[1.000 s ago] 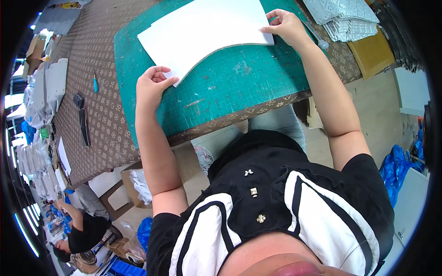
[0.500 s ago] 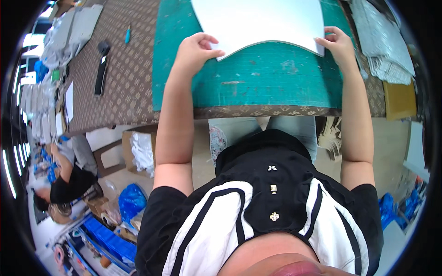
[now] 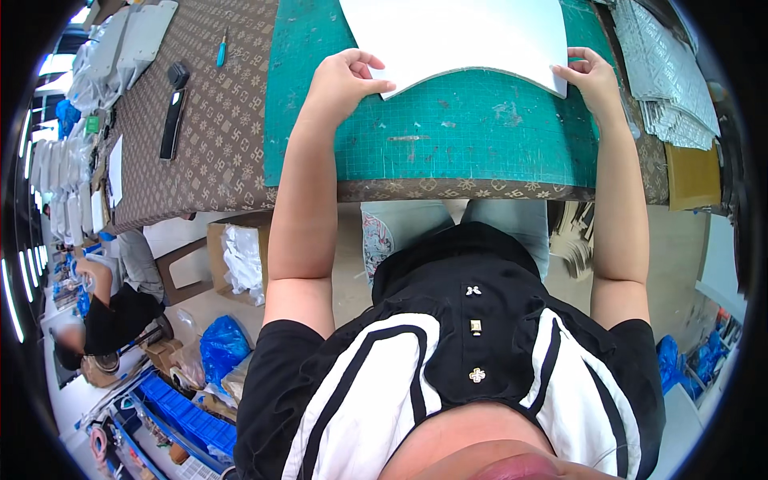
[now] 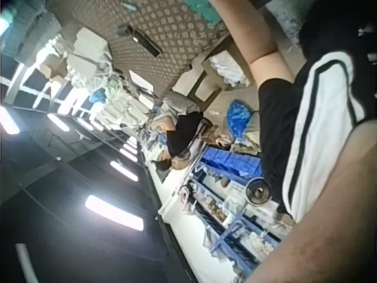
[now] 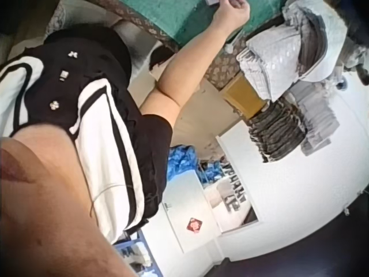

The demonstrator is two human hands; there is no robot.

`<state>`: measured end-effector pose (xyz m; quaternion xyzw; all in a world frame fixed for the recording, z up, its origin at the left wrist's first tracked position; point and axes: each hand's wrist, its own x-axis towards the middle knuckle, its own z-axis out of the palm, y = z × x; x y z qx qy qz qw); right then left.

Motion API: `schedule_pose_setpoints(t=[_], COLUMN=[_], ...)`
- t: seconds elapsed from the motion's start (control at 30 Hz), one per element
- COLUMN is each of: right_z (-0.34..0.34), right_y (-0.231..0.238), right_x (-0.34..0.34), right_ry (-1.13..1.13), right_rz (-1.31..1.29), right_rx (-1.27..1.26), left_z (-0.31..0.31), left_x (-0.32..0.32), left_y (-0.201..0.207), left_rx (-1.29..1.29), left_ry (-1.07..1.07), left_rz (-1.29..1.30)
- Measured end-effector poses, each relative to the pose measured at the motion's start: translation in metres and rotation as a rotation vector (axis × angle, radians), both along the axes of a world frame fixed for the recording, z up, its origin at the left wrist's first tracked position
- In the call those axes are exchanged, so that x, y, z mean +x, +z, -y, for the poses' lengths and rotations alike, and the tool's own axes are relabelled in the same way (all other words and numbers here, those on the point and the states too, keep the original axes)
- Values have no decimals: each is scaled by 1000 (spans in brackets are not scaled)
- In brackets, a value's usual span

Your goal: Trimming or marking the edges of curved material pieces using a specialized handheld tool at a workbench.

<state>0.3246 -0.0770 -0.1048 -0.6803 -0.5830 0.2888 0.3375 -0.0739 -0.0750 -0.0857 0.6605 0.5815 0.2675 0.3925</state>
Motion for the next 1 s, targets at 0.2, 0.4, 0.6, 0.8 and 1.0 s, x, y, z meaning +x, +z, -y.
schedule_pose_setpoints(t=[0.2, 0.4, 0.6, 0.8, 1.0], right_z=[3, 7, -1, 7, 16], right_y=[1, 8, 4, 8, 18], right_x=[-1, -16, -20, -34, -45], right_ry=[-19, -27, 228, 200, 173], right_rz=[52, 330, 584, 655, 707], right_rx=[-1, 163, 358, 345, 309], left_z=[6, 11, -9, -8, -26], left_x=[9, 13, 9, 35, 63], left_y=[16, 11, 6, 25, 46], left_rx=[49, 350, 428, 433, 254], left_ry=[12, -49, -327, -579, -683], left_rz=[-314, -556, -711, -558, -763])
